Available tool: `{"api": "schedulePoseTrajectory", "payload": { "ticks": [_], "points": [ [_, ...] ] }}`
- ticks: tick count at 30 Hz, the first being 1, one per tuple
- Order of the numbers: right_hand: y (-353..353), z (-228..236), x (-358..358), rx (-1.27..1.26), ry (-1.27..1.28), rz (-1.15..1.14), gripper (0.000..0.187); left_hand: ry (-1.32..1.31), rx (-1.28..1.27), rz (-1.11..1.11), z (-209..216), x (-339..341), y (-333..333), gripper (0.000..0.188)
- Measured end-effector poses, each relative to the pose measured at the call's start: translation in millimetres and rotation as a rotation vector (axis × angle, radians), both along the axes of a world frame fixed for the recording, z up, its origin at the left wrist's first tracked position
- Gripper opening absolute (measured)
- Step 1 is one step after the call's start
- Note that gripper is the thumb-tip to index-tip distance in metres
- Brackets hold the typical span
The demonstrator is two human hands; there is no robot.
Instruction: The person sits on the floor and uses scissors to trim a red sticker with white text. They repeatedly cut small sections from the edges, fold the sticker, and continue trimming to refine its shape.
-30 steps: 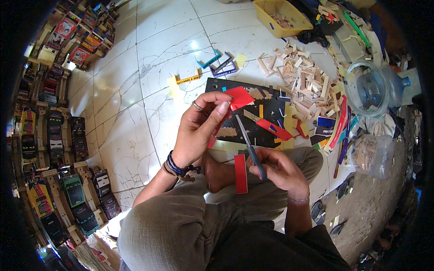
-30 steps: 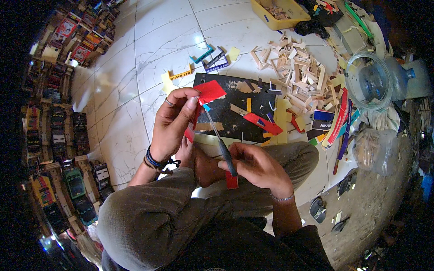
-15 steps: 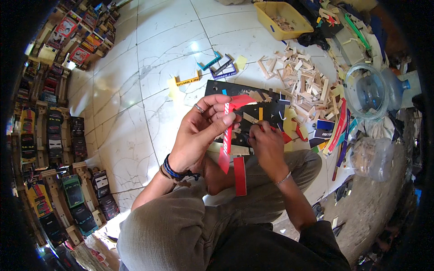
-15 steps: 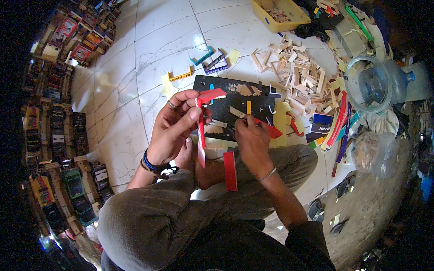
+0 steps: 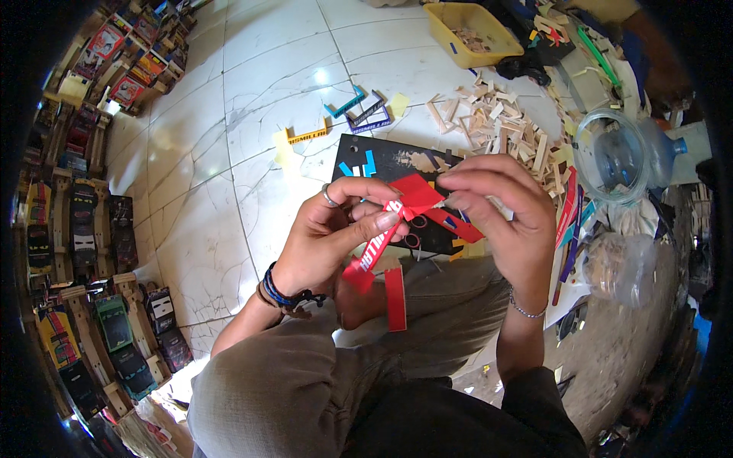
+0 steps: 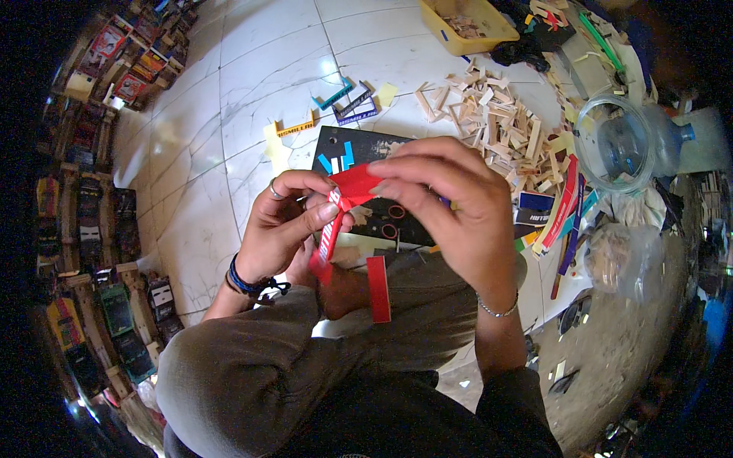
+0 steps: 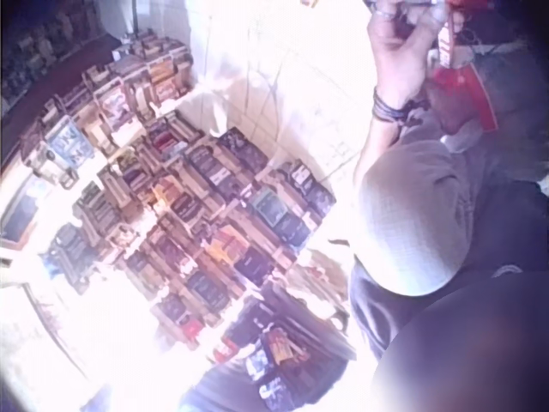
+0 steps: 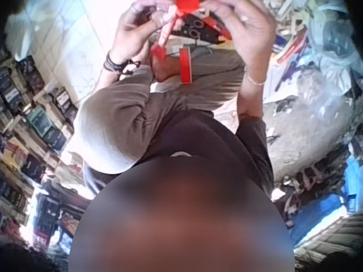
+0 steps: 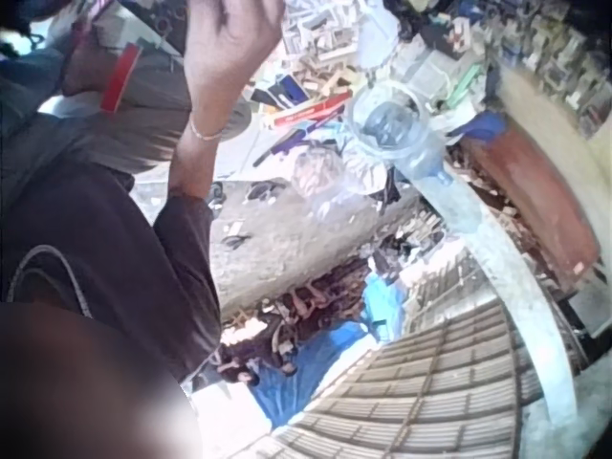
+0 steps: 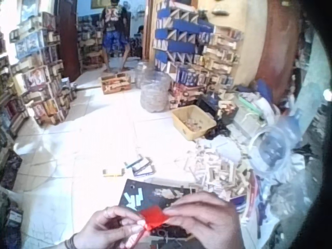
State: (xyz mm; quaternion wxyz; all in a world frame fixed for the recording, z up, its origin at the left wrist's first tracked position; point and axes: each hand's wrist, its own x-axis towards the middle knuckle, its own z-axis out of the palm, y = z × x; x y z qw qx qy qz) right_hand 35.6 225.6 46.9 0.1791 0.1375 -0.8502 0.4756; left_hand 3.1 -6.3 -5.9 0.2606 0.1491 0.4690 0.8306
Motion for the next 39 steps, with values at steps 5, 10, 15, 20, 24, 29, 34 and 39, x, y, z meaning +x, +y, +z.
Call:
{"api": "schedulePoseTrajectory", "payload": {
  "ticks": [5, 10, 15, 20, 24, 29, 34, 39],
  "points": [
    [-9.6, 8.0, -1.7, 0.258, -0.051, 0.102, 0.021, 0.009, 0.043, -0.009, -1.2, 0.3, 1.3, 0.029],
    [-9.4, 5.1, 4.1, 0.347, 0.015, 0.116, 0.025, -0.063, 0.012, -0.021, 1.1, 0.9, 0.6, 0.028],
    [-9.9, 5.6, 12.8, 0.584, 0.148, 0.095, 0.027, -0.118, 0.014, -0.033, -1.9, 1.8, 2.0, 0.028],
    [-14.4, 1.9, 20.1, 0.701, 0.205, 0.057, 0.026, -0.177, 0.028, -0.066, -6.4, -0.1, 3.0, 0.026],
    [-17.3, -3.8, 23.5, 0.719, 0.222, 0.044, 0.03, -0.238, 0.041, -0.099, -6.7, 1.4, 5.2, 0.026],
    [-22.8, -10.8, 24.0, 0.668, 0.185, -0.015, 0.029, -0.3, 0.065, -0.137, -6.0, 2.4, 5.8, 0.03],
    [-27.2, -14.0, 22.8, 0.559, 0.177, -0.057, 0.023, -0.356, 0.085, -0.168, -6.6, 2.2, 4.1, 0.034],
    [-26.4, -19.9, 23.5, 0.549, 0.132, -0.061, 0.024, -0.397, 0.084, -0.19, -8.6, 0.9, 3.5, 0.037]
  ]
}}
